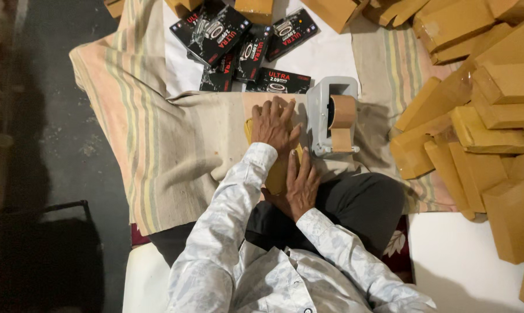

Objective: The person places small black packages into small cardboard boxes, closes the flaps, and seals them with packing tape using a handheld dispenser. The sealed boxes are set aside on a pile to the right.

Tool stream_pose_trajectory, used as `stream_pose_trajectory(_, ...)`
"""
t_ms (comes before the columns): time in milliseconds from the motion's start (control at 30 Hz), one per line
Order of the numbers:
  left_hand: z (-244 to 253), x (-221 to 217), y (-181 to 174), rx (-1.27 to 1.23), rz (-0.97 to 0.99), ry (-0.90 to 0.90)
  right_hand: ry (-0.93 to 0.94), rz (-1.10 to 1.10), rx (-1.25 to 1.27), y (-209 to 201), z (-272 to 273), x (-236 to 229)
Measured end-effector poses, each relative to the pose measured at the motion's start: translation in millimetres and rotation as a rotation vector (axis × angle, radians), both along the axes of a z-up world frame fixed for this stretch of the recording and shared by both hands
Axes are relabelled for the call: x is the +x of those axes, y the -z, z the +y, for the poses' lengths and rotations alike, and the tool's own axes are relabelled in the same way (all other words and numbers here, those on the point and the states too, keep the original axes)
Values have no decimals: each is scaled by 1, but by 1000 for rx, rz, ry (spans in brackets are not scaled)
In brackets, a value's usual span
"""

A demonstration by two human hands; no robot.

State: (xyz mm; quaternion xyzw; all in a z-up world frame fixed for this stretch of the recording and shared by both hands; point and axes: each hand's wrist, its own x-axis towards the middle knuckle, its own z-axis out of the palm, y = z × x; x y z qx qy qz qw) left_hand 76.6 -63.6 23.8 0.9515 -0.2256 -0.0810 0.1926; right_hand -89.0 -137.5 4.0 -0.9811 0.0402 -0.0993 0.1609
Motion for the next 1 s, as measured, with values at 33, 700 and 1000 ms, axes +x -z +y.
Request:
stream_pose_trajectory(33,1,-5,1,-19,-120,17,-6,-19,14,1,0,-1)
stream_pose_trajectory(700,99,30,-51,-105,-70,173,-4,196,1336,20,-61,60)
stream_pose_trajectory(1000,82,42,36,-1328,21,-489,104,-504,1101,23,-27,117)
